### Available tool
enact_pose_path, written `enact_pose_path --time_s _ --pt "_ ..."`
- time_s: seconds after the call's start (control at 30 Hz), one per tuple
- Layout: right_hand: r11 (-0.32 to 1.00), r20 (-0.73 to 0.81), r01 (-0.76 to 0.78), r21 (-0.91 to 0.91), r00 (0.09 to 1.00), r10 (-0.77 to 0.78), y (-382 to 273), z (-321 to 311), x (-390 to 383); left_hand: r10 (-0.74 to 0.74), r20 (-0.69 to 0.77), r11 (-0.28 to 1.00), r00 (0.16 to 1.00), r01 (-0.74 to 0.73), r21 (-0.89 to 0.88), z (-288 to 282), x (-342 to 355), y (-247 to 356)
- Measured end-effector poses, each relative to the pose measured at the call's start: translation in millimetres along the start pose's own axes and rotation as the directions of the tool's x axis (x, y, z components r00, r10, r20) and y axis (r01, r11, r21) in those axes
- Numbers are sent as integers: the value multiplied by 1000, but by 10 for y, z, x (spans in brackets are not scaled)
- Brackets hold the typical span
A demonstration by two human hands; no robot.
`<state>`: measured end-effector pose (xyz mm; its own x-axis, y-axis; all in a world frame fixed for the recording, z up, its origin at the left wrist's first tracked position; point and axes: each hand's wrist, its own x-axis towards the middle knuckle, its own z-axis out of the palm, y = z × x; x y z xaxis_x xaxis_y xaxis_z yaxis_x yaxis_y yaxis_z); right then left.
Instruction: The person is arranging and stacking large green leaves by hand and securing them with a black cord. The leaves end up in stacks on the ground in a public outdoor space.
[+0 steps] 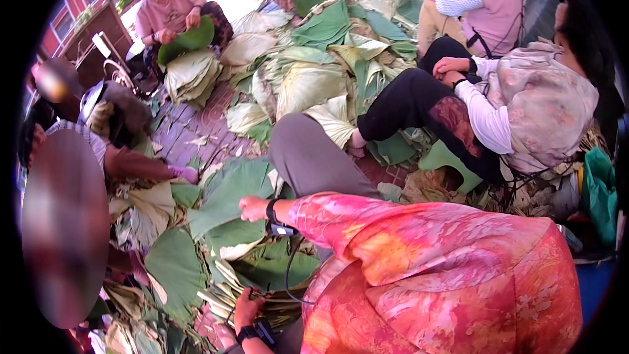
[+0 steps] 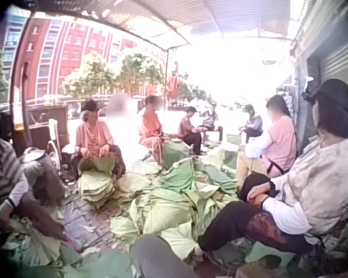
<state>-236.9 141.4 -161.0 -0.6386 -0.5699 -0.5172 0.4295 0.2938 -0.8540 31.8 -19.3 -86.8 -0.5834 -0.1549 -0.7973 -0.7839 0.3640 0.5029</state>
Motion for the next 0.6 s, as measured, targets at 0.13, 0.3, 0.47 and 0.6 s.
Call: enact_pose_path --time_s 0.13,0.3,0.47,0.6 --pt "436 58 211 -875 940 -337 185 58 -437 46 24 993 999 -49 110 49 47 217" --pt "581 525 623 -524 773 -355 743 740 -417 65 -58 921 996 -38 387 -8 462 -173" --pt "767 635 287 -574 747 196 785 1072 -755 235 -121 911 965 -175 372 -6 535 -524" --pt "828 587 184 -529 784 201 829 1047 -790 186 -87 905 979 -137 403 60 316 -120"
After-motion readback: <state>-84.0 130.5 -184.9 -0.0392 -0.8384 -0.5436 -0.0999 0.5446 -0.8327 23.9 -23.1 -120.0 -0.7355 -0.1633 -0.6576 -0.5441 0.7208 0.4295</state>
